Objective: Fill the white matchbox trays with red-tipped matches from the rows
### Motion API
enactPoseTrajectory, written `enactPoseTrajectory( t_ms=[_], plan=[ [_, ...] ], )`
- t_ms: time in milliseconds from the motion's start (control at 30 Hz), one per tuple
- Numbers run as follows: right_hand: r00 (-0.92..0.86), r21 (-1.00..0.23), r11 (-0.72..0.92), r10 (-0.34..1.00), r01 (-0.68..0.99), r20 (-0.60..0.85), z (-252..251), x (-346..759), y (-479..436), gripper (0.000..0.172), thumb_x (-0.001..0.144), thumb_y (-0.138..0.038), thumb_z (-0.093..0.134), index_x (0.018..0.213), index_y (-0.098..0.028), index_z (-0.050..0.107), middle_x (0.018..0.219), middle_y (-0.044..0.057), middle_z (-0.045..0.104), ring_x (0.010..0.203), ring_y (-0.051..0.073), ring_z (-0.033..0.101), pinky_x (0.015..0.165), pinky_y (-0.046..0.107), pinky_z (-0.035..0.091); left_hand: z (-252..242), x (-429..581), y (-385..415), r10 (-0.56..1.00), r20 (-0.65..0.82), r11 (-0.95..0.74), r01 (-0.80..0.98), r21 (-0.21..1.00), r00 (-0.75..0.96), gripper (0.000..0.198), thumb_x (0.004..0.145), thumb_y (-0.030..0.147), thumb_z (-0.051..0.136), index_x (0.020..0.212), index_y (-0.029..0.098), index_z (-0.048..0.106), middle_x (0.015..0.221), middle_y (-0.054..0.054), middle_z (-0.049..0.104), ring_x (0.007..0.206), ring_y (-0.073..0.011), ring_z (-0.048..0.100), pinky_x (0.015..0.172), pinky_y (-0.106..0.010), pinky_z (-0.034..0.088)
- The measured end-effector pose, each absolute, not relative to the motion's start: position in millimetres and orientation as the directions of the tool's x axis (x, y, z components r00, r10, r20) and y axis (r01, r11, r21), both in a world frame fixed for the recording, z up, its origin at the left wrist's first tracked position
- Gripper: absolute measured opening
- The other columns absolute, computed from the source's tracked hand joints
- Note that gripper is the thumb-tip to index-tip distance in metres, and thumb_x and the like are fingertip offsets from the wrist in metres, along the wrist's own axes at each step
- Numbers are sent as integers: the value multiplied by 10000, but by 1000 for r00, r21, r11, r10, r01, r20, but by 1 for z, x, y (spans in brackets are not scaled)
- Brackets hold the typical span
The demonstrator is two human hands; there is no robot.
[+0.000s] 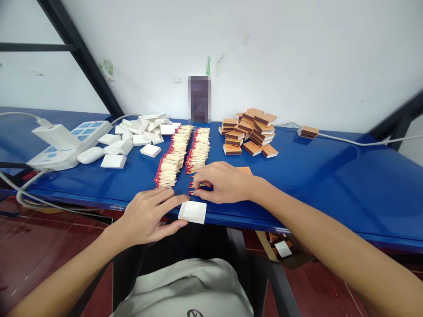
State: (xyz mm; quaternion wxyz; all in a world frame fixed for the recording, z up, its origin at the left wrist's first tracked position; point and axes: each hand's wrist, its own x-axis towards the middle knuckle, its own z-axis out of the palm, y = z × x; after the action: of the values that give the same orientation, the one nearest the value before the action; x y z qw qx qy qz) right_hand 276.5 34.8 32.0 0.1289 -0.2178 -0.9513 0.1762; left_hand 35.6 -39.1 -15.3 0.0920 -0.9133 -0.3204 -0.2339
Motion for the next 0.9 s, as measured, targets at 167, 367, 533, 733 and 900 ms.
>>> enactPoseTrajectory(
  t_ms=[167, 367, 533, 733, 900],
  plan=[
    [-863, -403, 830, 479, 386, 159, 32, 275, 34, 115, 900, -188, 602, 858, -168, 708, 733, -1, 619, 633, 111, 508, 623, 245, 335, -14, 35, -39, 539, 483, -783, 622, -16, 691, 356, 1004, 481, 499, 1140, 189, 651, 819, -29, 654, 724, -209, 643, 584, -318, 454],
    [-838, -374, 825, 514, 424, 182, 28, 274, 36, 156, 941, -230, 576, 851, -168, 686, 773, 14, 655, 641, 117, 522, 626, 254, 332, -14, 35, -39, 542, 486, -778, 628, -19, 686, 364, 1018, 478, 474, 1140, 185, 652, 808, -31, 660, 707, -197, 646, 576, -300, 447],
    [-825, -346, 819, 536, 457, 179, 25, 276, 39, 165, 961, -255, 570, 868, -172, 677, 779, 13, 662, 652, 123, 530, 627, 254, 327, -15, 35, -38, 541, 492, -778, 628, -16, 682, 357, 1008, 470, 500, 1145, 177, 651, 824, -34, 662, 722, -208, 656, 580, -308, 462],
    [-807, -347, 807, 560, 478, 191, 24, 275, 39, 169, 953, -259, 579, 860, -169, 687, 754, 12, 658, 637, 121, 525, 622, 256, 315, -13, 35, -39, 536, 483, -788, 616, -9, 692, 361, 1015, 467, 491, 1145, 172, 653, 816, -33, 653, 699, -202, 640, 570, -306, 457],
    [-802, -361, 786, 579, 501, 148, 26, 273, 39, 149, 927, -243, 615, 816, -170, 684, 686, -11, 607, 572, 104, 456, 601, 256, 293, -13, 35, -39, 547, 476, -784, 621, 3, 689, 364, 1019, 473, 484, 1146, 175, 650, 824, -38, 658, 703, -190, 636, 581, -292, 452]
  ],
)
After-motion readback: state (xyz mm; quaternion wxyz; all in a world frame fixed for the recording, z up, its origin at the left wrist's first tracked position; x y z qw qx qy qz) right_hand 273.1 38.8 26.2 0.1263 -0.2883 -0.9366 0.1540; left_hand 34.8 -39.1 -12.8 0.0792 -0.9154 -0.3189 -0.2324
